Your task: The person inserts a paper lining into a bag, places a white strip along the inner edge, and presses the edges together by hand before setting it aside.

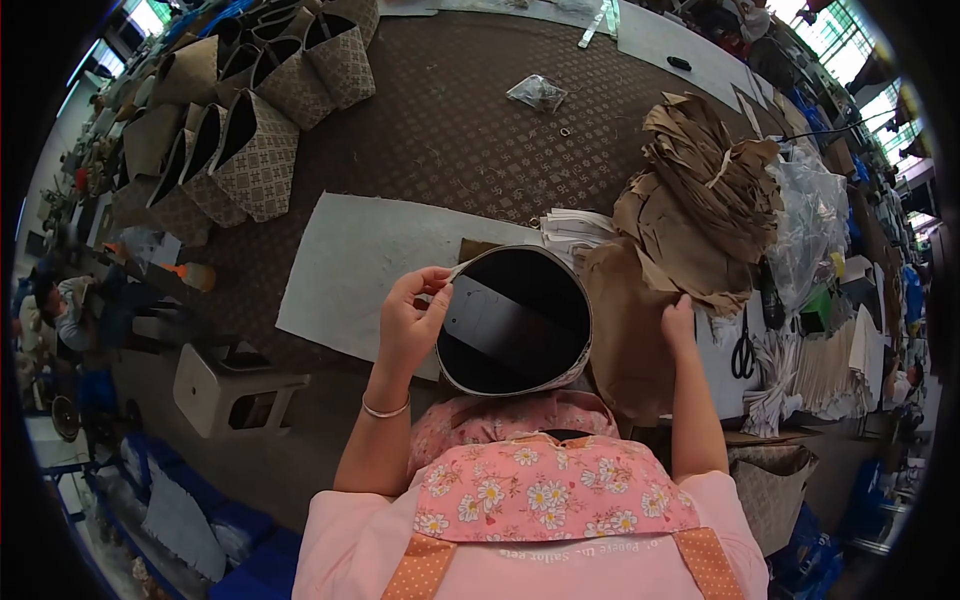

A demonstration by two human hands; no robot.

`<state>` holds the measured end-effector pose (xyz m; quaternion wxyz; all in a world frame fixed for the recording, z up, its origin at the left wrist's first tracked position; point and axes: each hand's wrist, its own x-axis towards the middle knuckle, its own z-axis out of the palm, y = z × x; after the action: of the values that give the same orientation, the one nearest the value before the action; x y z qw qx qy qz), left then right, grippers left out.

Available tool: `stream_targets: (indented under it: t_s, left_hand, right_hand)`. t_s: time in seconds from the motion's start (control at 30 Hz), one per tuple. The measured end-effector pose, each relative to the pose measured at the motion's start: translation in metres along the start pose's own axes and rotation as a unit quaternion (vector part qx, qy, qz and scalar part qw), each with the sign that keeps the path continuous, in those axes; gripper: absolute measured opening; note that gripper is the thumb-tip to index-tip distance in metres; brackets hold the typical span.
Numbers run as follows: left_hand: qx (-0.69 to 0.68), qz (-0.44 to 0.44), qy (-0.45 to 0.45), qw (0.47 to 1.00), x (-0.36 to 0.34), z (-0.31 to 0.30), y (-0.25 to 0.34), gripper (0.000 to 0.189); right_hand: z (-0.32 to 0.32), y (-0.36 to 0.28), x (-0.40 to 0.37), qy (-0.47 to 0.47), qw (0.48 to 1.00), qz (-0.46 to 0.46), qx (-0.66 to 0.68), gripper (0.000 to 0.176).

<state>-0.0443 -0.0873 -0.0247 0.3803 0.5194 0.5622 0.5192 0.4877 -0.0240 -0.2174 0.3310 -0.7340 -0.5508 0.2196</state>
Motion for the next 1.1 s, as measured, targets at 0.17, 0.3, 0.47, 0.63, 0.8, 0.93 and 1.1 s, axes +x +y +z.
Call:
stream_targets:
  t_s: [0.17, 0.3, 0.47, 0.63, 0.8, 0.93, 1.1]
  left_hand:
    - [-0.014, 0.015, -0.002, 1.000, -0.003, -0.001, -0.002, 0.019]
    - [-0.013, 0.022, 0.004, 1.000, -0.010, -0.011, -0.004, 0.018]
    - [0.052, 0.079, -0.002, 0.996, -0.014, -0.013, -0.002, 0.016]
    - [0.072, 0.076, 0.005, 0.994, -0.017, -0.012, -0.012, 0.019]
    - [0.131, 0.165, 0.049, 0.976, -0.017, -0.019, -0.010, 0.028]
    - [0.137, 0.064, 0.075, 0.986, -0.016, -0.018, -0.007, 0.018]
    - [0.144, 0.090, 0.100, 0.980, -0.015, -0.008, -0.004, 0.016]
  right_hand:
    - [-0.042, -0.196, -0.050, -0.104, 0.985, -0.009, -0.138, 0.042]
    - [-0.066, -0.244, -0.046, -0.169, 0.981, -0.072, 0.061, 0.021]
    - [-0.096, -0.318, -0.066, 0.016, 0.964, -0.116, 0.238, 0.022]
    - [-0.034, -0.365, -0.098, 0.071, 0.904, -0.282, 0.314, 0.036]
    - [-0.011, -0.371, -0.098, -0.219, 0.828, -0.503, 0.118, 0.048]
    - [-0.026, -0.358, -0.096, -0.398, 0.791, -0.465, 0.004, 0.048]
    - [-0.030, -0.362, -0.093, -0.541, 0.765, -0.348, -0.034, 0.050]
